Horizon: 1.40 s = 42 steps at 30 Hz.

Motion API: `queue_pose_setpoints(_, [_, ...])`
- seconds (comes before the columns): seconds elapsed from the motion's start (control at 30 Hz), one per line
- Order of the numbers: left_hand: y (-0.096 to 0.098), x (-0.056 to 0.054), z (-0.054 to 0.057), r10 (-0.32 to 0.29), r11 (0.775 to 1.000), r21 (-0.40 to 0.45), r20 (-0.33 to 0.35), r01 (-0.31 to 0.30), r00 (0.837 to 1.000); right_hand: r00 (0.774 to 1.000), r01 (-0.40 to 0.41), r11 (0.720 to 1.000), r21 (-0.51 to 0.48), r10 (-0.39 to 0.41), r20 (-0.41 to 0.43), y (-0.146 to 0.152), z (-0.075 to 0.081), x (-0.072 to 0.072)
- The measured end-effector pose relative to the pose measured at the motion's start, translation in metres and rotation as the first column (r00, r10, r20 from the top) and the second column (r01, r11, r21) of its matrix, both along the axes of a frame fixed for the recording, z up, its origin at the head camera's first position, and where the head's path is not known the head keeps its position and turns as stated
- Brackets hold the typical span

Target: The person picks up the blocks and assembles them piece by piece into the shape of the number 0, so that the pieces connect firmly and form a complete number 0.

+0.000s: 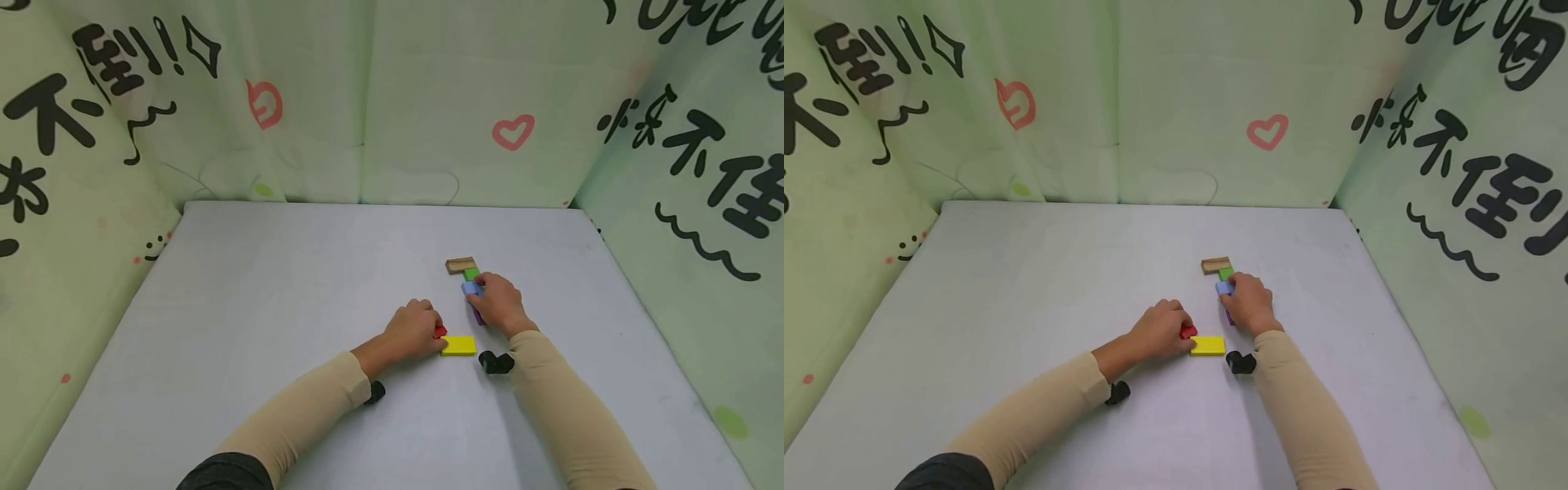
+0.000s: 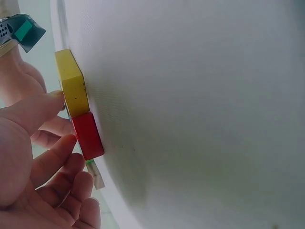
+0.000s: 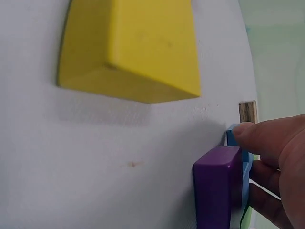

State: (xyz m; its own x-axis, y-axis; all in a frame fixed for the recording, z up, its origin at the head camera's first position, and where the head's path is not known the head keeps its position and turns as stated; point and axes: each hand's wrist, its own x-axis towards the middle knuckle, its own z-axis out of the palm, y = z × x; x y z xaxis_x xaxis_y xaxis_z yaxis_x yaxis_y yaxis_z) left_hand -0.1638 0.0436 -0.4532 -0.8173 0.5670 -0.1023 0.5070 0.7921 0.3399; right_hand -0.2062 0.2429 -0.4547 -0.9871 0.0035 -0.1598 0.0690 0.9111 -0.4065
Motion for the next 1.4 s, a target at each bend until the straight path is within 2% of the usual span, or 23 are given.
queue_pose_setpoints(0.33, [0.0007,-0.0011,-0.0036,-0.007,1.000,-0.007,-0.008,0.007,1.000,1.000,-0.007,1.000,0.021,0.007,-0.011,-0.0011,-0.0004,0.0010])
queue_pose_setpoints(0.97, [0.0007,-0.0011,-0.0027,-0.011,1.000,-0.016,-0.026,0.011,1.000,0.998,-0.049,0.997,0.058,0.052,-0.040,-0.0057,-0.0012,0.0014])
queue_pose_setpoints(1.4, [0.0011,-0.0018,-0.0045,-0.006,1.000,-0.009,-0.023,0.006,1.000,0.990,-0.064,0.997,-0.034,0.059,-0.125,-0.0040,-0.0008,0.0096])
